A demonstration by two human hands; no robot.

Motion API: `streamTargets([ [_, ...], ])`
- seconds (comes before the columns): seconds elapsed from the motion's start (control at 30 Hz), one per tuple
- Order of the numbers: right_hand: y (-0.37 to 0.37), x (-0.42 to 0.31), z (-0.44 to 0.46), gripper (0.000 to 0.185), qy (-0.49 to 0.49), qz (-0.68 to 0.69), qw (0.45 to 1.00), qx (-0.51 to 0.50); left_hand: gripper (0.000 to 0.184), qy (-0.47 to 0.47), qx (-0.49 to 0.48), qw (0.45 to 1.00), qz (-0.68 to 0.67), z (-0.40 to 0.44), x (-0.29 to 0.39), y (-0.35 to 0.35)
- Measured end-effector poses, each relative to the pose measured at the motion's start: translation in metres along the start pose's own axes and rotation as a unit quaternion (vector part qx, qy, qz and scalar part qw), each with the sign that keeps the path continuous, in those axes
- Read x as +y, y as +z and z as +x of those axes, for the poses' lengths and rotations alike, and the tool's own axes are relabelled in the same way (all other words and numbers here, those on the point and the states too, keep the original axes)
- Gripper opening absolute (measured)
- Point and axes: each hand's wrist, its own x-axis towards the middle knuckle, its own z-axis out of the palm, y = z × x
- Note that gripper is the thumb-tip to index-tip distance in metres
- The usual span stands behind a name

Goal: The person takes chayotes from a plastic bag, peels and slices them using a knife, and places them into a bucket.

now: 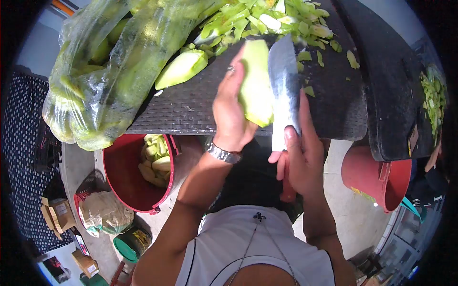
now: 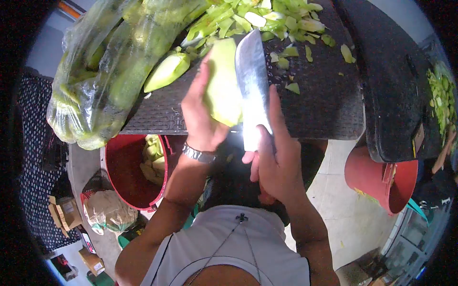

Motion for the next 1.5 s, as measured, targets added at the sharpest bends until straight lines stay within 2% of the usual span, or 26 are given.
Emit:
streamTargets([
  [0.07,0.000,-0.006,0.007,0.062,0.001,0.005,1.000,0.013,0.057,-0.018,-0.030,0.999,0.002,-0.010,-0.006,0.005],
  [0.13,0.000,-0.006,0.011,0.061,0.011,0.022,1.000,0.011,0.055,-0.029,-0.018,0.999,-0.023,-0.013,-0.011,0.008],
  [0.23,0.001,0.005,0.010,0.059,0.030,0.037,0.999,-0.015,0.052,-0.006,0.036,0.999,0.006,-0.005,-0.013,0.006],
  [0.27,0.004,0.006,0.004,0.059,0.040,0.033,0.998,-0.027,0.049,0.000,0.053,0.998,-0.028,0.004,-0.012,0.000],
  [0.33,0.006,0.011,-0.004,0.060,0.046,0.037,0.997,-0.041,0.047,0.031,0.047,0.998,-0.008,0.016,-0.006,-0.007],
  [0.57,0.009,0.011,0.015,0.060,-0.009,0.100,0.995,-0.025,0.052,0.006,0.045,0.999,-0.008,0.004,-0.026,0.000],
  [0.77,0.014,0.019,-0.002,0.061,0.059,0.094,0.990,-0.092,0.053,0.006,0.039,0.999,0.001,0.023,-0.015,-0.017],
  [0.9,0.012,0.009,0.001,0.060,0.067,0.124,0.987,-0.074,0.053,0.026,0.062,0.998,0.012,0.027,-0.016,-0.022],
  [1.03,-0.002,-0.010,-0.001,0.058,0.117,0.104,0.985,-0.070,0.051,0.035,0.110,0.992,-0.050,0.030,0.005,-0.008],
  [1.07,-0.007,-0.012,-0.007,0.058,0.108,0.101,0.987,-0.064,0.051,0.047,0.127,0.988,-0.074,0.031,0.012,-0.005],
  [1.1,-0.011,-0.013,-0.013,0.058,0.100,0.098,0.988,-0.059,0.055,0.038,0.079,0.988,-0.129,0.035,0.014,-0.014],
  [1.13,-0.013,-0.014,-0.016,0.059,0.093,0.094,0.990,-0.056,0.060,0.013,-0.003,0.981,-0.193,0.036,0.012,-0.024],
  [1.2,-0.012,-0.015,-0.020,0.062,0.029,0.038,0.999,-0.002,0.069,-0.038,-0.170,0.935,-0.309,0.038,0.011,-0.039],
  [1.23,-0.018,-0.001,-0.016,0.064,-0.071,-0.057,0.996,-0.004,0.077,-0.073,-0.076,0.935,-0.340,0.028,0.014,-0.023],
  [1.27,-0.024,0.014,-0.011,0.067,-0.169,-0.151,0.974,-0.005,0.076,-0.083,-0.084,0.949,-0.292,0.024,0.009,-0.017],
  [1.37,-0.024,0.006,0.002,0.075,-0.173,-0.172,0.969,-0.026,0.079,-0.117,-0.108,0.945,-0.285,0.023,0.000,-0.028],
  [1.4,-0.024,0.002,0.002,0.077,-0.163,-0.183,0.969,-0.036,0.082,-0.096,-0.099,0.954,-0.266,0.024,-0.001,-0.029],
  [1.47,-0.020,-0.004,0.000,0.082,-0.112,-0.215,0.968,-0.064,0.088,-0.072,-0.139,0.965,-0.212,0.025,-0.002,-0.030],
  [1.5,-0.018,-0.004,0.000,0.083,-0.110,-0.222,0.967,-0.065,0.090,-0.072,-0.034,0.981,-0.176,0.020,0.004,-0.009],
])
